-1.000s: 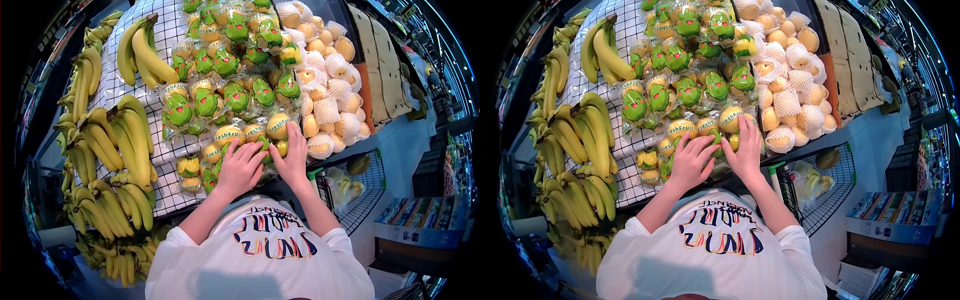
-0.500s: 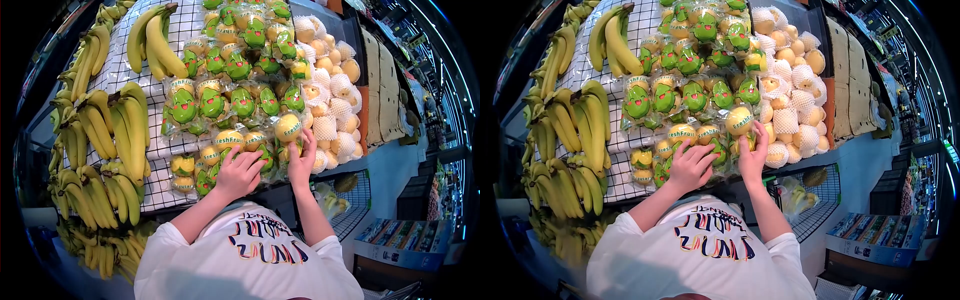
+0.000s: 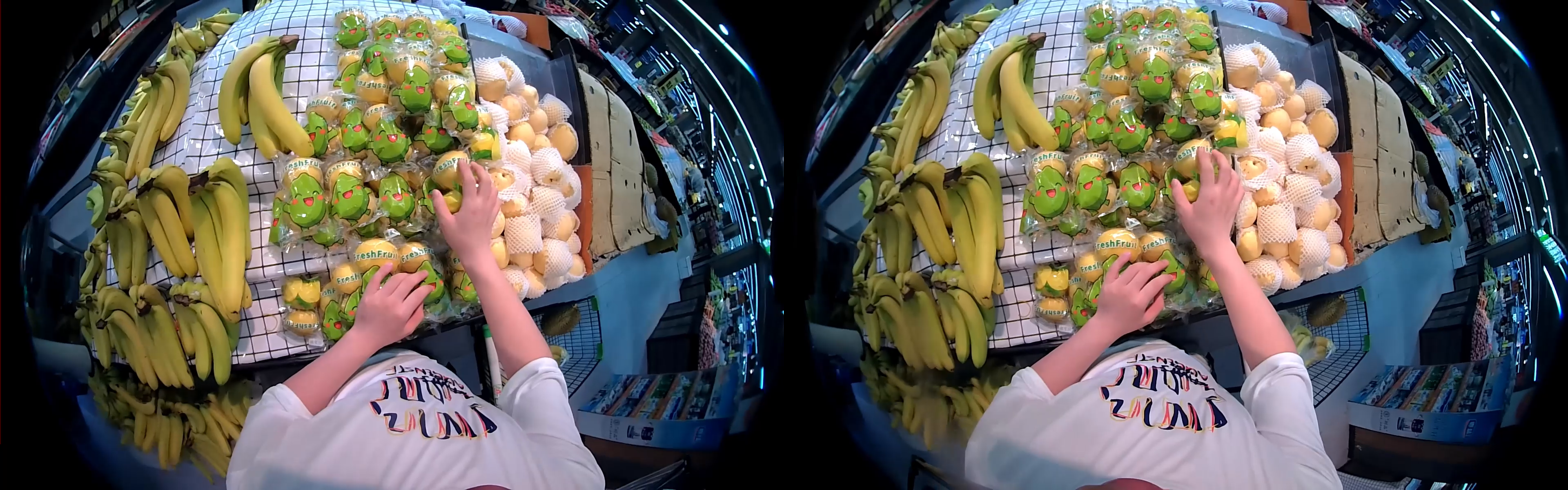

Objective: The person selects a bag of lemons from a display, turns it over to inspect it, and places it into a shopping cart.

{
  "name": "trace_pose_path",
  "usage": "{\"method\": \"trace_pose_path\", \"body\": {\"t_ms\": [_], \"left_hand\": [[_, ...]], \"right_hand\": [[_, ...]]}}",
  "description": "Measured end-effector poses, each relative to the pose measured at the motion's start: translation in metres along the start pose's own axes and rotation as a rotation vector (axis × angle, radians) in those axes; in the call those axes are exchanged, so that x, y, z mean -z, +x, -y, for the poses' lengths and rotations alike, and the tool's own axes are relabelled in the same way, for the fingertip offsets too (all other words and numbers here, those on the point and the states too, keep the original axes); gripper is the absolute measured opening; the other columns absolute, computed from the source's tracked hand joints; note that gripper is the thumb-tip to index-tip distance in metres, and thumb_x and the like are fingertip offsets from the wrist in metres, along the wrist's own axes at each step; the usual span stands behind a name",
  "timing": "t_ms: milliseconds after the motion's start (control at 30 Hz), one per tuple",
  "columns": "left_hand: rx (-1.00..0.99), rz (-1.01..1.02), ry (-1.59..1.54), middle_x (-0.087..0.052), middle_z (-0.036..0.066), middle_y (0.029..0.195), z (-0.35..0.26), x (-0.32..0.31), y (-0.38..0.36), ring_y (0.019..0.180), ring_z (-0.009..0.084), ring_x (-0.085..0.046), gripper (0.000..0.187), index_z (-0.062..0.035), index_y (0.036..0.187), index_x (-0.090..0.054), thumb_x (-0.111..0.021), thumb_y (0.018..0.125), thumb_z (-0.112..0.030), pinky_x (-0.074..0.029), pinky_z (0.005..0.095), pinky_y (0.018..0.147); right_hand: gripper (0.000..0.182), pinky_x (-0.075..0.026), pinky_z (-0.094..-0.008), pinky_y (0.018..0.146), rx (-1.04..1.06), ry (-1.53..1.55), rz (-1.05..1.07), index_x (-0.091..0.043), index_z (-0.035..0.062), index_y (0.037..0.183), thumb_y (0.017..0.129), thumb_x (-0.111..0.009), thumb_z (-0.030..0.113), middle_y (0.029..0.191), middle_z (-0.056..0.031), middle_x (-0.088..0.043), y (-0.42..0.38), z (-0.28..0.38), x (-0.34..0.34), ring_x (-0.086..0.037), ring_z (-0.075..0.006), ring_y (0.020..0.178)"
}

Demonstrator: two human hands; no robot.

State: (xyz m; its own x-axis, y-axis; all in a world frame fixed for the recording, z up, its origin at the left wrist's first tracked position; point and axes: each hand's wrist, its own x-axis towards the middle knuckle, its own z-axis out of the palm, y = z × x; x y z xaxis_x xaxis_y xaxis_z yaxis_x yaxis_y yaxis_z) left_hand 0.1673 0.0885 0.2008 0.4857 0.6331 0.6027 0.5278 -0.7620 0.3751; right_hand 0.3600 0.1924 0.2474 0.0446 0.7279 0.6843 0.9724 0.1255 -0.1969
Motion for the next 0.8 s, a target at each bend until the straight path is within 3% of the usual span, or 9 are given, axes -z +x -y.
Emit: {"method": "trace_pose_path", "body": {"t_ms": [133, 367, 467, 567, 800], "left_hand": [[-0.001, -0.027, -0.015, -0.067, 0.000, 0.117, -0.002, -0.002, 0.004, 0.102, 0.0177, -0.064, 0.029, -0.0167, 0.106, -0.070, -0.069, 0.077, -0.017, -0.037, 0.0459, 0.109], [-0.014, -0.010, 0.021, -0.066, 0.000, 0.117, -0.007, 0.003, 0.006, 0.104, 0.0173, -0.062, 0.029, -0.0162, 0.107, -0.070, -0.069, 0.078, -0.019, -0.036, 0.0462, 0.110], [-0.023, -0.014, 0.021, -0.066, 0.001, 0.118, -0.008, 0.004, 0.005, 0.104, 0.0176, -0.062, 0.030, -0.0160, 0.108, -0.070, -0.069, 0.079, -0.018, -0.036, 0.0464, 0.110], [-0.027, -0.010, 0.022, -0.066, 0.001, 0.118, -0.008, 0.004, 0.004, 0.105, 0.0177, -0.062, 0.030, -0.0156, 0.109, -0.070, -0.069, 0.079, -0.018, -0.036, 0.0466, 0.111], [-0.008, -0.014, -0.016, -0.065, 0.000, 0.119, -0.009, 0.001, 0.000, 0.106, 0.0188, -0.063, 0.033, -0.0156, 0.109, -0.069, -0.071, 0.076, -0.016, -0.035, 0.0497, 0.111]], "right_hand": [[0.065, -0.033, -0.0486, 0.105, 0.042, -0.041, 0.017, -0.050, 0.0076, 0.139, 0.083, -0.071, 0.033, 0.135, -0.0138, -0.050, 0.008, -0.004, -0.002, -0.049, -0.0325, 0.119], [0.080, -0.030, -0.0595, 0.111, 0.071, -0.187, 0.238, -0.041, 0.0085, 0.149, 0.081, -0.073, 0.038, 0.144, -0.0133, -0.048, 0.006, 0.000, 0.022, -0.044, -0.0345, 0.127], [0.087, -0.025, -0.0585, 0.114, 0.044, -0.189, 0.313, -0.033, 0.0073, 0.153, 0.083, -0.072, 0.040, 0.149, -0.0151, -0.044, 0.008, 0.000, 0.024, -0.043, -0.0366, 0.131], [0.086, -0.025, -0.0578, 0.115, 0.030, -0.175, 0.321, -0.034, 0.0082, 0.153, 0.083, -0.072, 0.040, 0.148, -0.0154, -0.043, 0.009, 0.001, 0.028, -0.040, -0.0367, 0.133], [0.074, -0.026, -0.0564, 0.115, 0.114, 0.004, 0.066, -0.041, 0.0094, 0.146, 0.083, -0.073, 0.033, 0.146, -0.0154, -0.043, -0.009, 0.006, 0.036, -0.038, -0.0368, 0.135]]}}
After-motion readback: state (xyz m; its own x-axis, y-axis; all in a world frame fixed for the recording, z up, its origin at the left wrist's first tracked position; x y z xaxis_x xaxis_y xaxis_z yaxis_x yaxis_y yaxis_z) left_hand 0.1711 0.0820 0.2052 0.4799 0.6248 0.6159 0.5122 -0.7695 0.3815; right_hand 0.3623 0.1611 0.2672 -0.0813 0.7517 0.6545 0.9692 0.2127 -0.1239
